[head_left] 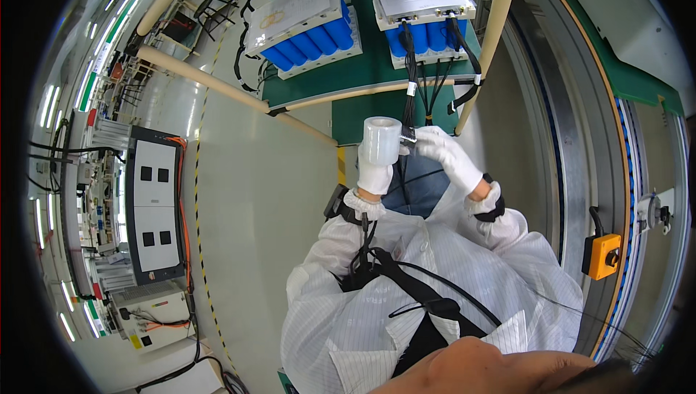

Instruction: The recorder is applying tape to secure the connector cables on multiple battery packs.

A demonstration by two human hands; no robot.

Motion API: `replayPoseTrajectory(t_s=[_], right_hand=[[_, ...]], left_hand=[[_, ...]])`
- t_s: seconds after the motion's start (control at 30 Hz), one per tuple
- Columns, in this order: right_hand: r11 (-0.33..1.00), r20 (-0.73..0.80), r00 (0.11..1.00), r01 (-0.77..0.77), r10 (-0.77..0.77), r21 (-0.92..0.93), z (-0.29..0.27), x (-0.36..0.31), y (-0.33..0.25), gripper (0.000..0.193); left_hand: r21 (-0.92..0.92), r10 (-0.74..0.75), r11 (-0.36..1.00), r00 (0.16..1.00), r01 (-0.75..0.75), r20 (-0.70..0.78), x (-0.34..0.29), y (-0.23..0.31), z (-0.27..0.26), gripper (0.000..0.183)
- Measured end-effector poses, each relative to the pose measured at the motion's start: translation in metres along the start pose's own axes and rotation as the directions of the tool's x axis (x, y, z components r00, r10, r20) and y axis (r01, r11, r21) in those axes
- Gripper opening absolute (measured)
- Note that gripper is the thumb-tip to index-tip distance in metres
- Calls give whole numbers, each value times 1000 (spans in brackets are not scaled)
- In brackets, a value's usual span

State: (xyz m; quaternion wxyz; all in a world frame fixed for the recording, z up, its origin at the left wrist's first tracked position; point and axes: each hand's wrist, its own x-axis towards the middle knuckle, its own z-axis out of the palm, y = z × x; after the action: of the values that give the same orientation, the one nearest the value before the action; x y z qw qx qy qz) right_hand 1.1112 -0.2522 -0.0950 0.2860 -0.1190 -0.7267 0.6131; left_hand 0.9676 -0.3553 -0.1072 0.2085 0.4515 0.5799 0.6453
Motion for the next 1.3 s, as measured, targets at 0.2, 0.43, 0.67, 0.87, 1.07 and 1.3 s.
replayPoseTrajectory(t_s=[0.2,0.43,0.67,0.87,1.07,1.3], right_hand=[[807,-47,933,-281,356,520,10,29,-8,12],[991,-93,988,120,-125,-53,21,49,12,15],[983,-320,947,-71,14,-168,36,29,13,25],[930,-220,968,-187,120,-316,26,30,15,29],[965,-40,964,-263,264,19,12,39,50,30],[971,-185,983,-30,-14,-237,1,41,109,25]], left_hand=[[-151,-20,988,1000,20,2,1,-10,-5,19],[-467,-261,834,956,294,134,0,-35,1,18],[-519,-550,245,558,819,621,-18,-49,13,24],[-166,-559,566,524,807,642,-30,-60,10,31],[285,-753,469,210,836,624,14,-25,-13,33],[704,-411,708,844,57,345,89,80,71,48]])
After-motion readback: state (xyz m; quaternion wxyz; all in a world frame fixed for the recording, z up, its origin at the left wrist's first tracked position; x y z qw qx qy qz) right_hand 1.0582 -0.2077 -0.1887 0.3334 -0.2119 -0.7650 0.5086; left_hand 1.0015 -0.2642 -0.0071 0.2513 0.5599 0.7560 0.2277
